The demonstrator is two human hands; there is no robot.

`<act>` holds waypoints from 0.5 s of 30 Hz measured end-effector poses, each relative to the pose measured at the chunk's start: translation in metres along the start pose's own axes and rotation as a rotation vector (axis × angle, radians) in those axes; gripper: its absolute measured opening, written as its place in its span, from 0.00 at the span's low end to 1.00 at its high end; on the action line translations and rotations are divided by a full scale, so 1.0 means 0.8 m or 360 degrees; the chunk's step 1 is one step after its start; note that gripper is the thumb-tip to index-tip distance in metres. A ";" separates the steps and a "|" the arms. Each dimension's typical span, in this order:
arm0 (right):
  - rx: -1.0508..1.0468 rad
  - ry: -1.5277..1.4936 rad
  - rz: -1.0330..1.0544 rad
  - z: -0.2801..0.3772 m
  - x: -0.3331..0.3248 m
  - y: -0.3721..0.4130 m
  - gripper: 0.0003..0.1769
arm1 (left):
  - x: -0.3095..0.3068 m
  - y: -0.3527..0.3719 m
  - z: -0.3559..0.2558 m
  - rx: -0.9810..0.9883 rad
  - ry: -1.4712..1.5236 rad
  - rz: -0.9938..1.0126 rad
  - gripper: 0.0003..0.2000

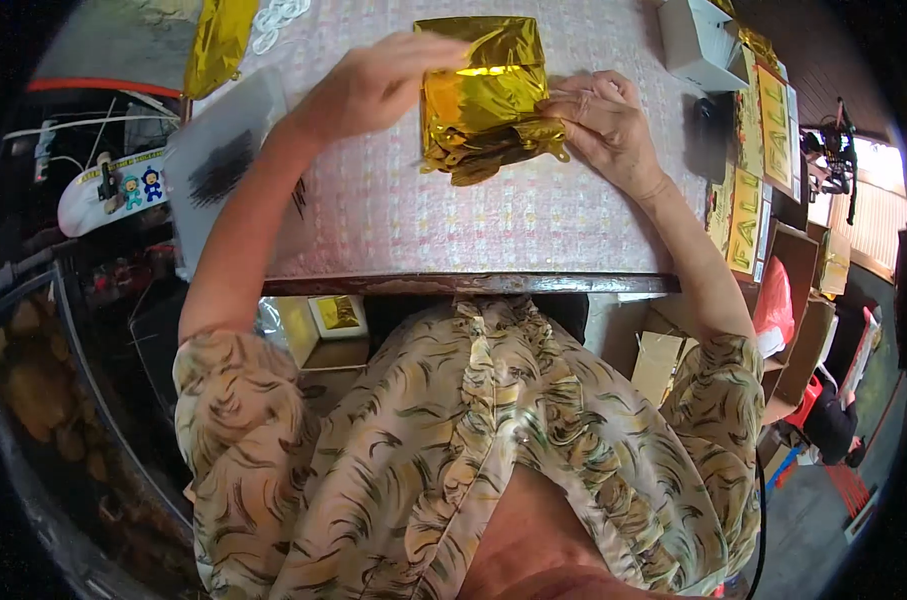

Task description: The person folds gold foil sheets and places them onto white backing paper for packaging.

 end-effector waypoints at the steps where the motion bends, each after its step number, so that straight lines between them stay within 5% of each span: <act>1: 0.0038 -0.0029 -0.0009 -0.001 0.001 0.000 0.12 | 0.000 0.017 -0.016 -0.0067 -0.0023 0.0065 0.24; 15: 0.0319 -0.0279 0.0002 -0.004 0.006 0.004 0.15 | 0.038 0.037 -0.063 -0.0323 -0.0392 -0.0161 0.19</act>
Point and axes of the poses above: each hand's wrist, its own y-axis away from the middle knuckle, its own x-axis out of the palm, z = x × y, the point moved 2 cm from there along -y, towards the middle knuckle, and after that the axes turned 2 degrees about -x, right-handed, at the moved point
